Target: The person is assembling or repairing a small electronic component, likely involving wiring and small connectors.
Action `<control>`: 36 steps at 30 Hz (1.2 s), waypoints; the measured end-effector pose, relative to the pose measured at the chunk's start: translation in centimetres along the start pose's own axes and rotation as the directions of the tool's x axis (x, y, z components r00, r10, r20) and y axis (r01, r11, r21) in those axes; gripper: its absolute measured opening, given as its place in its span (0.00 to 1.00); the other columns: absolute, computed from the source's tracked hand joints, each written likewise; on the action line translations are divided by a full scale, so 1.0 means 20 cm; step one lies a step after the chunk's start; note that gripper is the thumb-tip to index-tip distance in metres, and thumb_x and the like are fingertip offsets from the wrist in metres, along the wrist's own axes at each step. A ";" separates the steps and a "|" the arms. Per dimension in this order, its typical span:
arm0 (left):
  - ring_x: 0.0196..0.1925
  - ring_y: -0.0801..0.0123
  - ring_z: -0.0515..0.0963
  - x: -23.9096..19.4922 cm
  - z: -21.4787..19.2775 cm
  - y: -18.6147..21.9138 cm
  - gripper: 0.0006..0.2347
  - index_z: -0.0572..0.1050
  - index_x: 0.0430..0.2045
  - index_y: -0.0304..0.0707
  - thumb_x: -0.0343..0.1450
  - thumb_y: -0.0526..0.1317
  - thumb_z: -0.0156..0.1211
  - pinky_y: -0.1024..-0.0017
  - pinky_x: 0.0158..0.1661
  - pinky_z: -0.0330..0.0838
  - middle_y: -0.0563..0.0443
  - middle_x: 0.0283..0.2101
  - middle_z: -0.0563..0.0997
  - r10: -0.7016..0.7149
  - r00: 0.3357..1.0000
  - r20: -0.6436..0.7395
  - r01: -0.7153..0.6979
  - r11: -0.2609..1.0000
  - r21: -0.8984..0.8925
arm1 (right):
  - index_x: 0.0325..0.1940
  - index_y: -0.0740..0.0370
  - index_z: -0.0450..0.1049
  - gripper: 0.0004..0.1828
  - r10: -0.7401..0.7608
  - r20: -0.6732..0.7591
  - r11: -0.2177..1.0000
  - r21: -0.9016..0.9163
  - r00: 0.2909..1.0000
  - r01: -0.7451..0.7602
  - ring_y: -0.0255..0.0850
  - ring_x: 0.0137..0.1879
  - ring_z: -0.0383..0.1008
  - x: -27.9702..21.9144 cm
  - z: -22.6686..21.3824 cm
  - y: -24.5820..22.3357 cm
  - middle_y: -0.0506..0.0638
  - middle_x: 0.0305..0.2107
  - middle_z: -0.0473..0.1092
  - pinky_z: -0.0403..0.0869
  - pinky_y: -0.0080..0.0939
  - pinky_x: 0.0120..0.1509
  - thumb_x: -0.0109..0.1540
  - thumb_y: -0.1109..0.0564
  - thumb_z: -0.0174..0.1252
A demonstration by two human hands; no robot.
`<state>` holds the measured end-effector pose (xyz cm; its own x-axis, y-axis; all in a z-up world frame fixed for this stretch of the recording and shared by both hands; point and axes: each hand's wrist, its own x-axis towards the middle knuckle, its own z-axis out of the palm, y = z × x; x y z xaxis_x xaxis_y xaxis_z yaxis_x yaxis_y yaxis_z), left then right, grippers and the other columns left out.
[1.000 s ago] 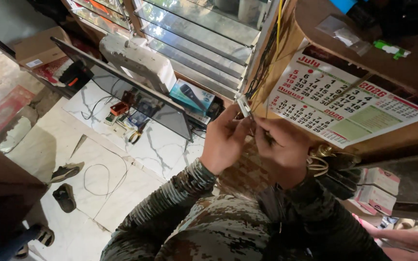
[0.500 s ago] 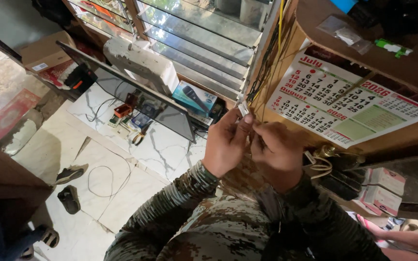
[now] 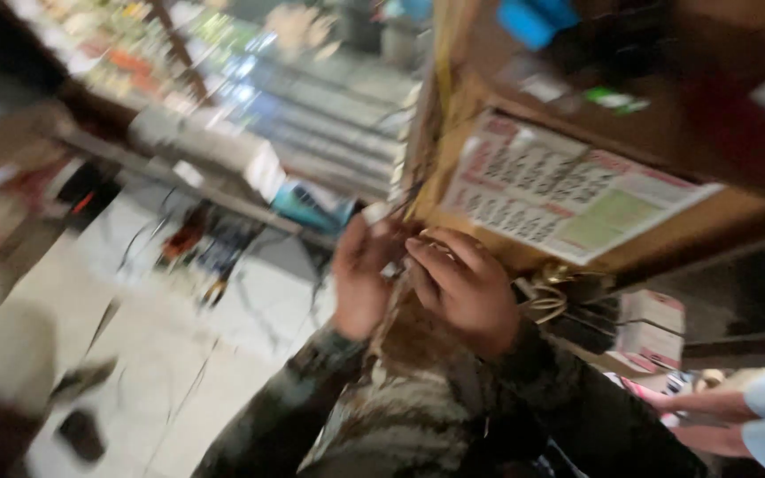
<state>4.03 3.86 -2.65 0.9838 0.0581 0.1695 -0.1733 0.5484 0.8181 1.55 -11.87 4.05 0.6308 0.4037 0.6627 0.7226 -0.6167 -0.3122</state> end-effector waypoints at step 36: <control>0.27 0.75 0.67 0.13 0.20 0.17 0.13 0.70 0.33 0.34 0.82 0.44 0.47 0.71 0.32 0.65 0.55 0.24 0.69 0.356 0.902 0.244 -0.430 0.788 0.441 | 0.61 0.52 0.71 0.23 0.636 0.452 0.392 0.509 0.625 -0.766 0.39 0.47 0.82 0.42 -0.82 0.70 0.48 0.45 0.80 0.75 0.41 0.52 0.61 0.52 0.61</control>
<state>5.80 2.60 2.75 0.8146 0.0447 0.5783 -0.5799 0.0391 0.8138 12.26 -28.23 16.36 0.9819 0.1657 -0.0918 -0.0564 -0.2071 -0.9767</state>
